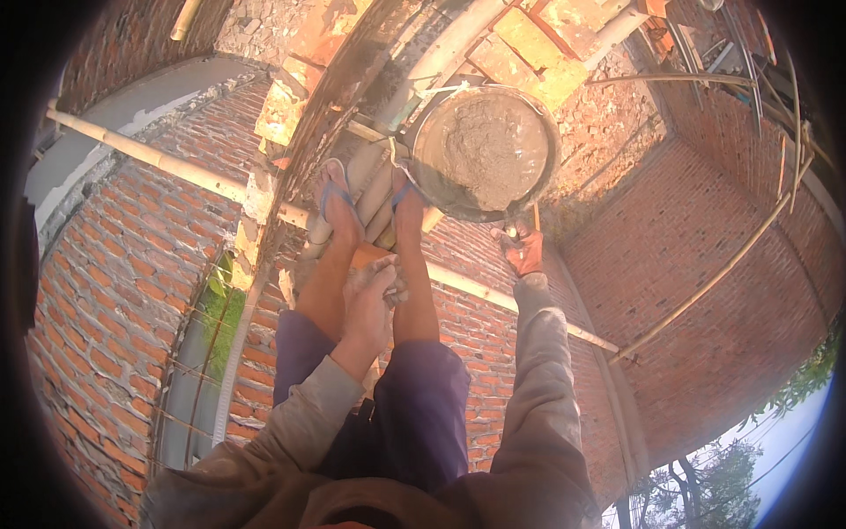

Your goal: The person scoops mortar from a bucket with a trowel and applies it to a brick wall. They place bricks onto the mortar and tap them into position, repeating the process to build the wall.

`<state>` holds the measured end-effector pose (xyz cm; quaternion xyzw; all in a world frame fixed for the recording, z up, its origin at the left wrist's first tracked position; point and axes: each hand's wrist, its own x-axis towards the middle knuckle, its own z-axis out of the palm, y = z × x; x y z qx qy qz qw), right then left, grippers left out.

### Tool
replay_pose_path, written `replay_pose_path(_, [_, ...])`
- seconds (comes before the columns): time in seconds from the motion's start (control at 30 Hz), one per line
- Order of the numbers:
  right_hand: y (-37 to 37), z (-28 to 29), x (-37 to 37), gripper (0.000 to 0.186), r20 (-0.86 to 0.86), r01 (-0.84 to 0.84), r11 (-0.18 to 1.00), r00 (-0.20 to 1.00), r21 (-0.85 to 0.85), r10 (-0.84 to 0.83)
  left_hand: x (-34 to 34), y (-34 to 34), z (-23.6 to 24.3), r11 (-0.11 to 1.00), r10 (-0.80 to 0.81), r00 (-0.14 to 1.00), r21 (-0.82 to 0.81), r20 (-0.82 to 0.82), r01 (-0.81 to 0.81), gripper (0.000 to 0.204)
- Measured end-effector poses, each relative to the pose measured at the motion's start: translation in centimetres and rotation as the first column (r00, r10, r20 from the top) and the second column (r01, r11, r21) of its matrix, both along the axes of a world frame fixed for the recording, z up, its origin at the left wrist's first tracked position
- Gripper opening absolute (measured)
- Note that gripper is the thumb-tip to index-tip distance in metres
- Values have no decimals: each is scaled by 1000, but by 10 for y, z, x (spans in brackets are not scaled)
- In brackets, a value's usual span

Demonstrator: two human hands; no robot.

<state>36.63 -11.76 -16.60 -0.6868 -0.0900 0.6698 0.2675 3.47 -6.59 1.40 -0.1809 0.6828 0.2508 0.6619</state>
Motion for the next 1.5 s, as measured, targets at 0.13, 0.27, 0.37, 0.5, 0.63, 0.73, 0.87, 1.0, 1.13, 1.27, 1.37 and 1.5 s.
replay_pose_path(0.13, [6, 56, 38, 11, 245, -351, 936, 910, 33, 333, 3, 0, 2, 997, 69, 998, -37, 3, -69, 24])
replay_pose_path(0.27, [53, 132, 55, 15, -162, 143, 981, 973, -134, -164, 3, -3, 3, 994, 112, 994, 14, 2, -112, 26])
replay_pose_path(0.37, [102, 177, 39, 12, 234, -684, 721, 723, 112, 650, 0, -5, -3, 980, 199, 980, 14, -10, -199, 19])
replay_pose_path(0.5, [174, 208, -22, 20, 369, -932, 361, 326, -30, 870, -6, -9, -7, 975, 221, 968, 12, -121, -221, 17])
replay_pose_path(0.63, [242, 199, -126, 24, 548, -991, -107, -43, 86, 835, -12, -14, -8, 916, 401, 908, 41, -122, -399, 22])
replay_pose_path(0.73, [274, 165, -225, 28, 635, -921, -367, -208, 129, 744, -23, -15, -7, 836, 549, 835, 32, -39, -548, 17])
replay_pose_path(0.87, [298, 124, -346, 37, 763, -782, -604, -293, 156, 577, -47, -15, 2, 775, 630, 773, -5, -73, -632, 15])
replay_pose_path(1.0, [307, 93, -430, 42, 740, -653, -740, -416, 162, 529, -62, -16, 13, 638, 768, 634, 41, -89, -769, 17])
replay_pose_path(1.13, [292, 64, -458, 40, 865, -441, -893, -480, -95, 145, -67, -28, 12, 554, 832, 552, 29, -55, -832, 21])
replay_pose_path(1.27, [260, 30, -461, 39, 871, -426, -862, -491, -275, -36, -71, -39, 7, 528, 849, 527, 11, -33, -849, 26])
replay_pose_path(1.37, [241, 30, -447, 47, 856, -481, -793, -508, -375, -96, -75, -39, 7, 522, 853, 522, -11, 11, -853, 27])
replay_pose_path(1.5, [245, 66, -437, 51, 911, -656, -738, -385, -157, 148, -80, -35, 9, 500, 866, 499, -26, 32, -866, 27])
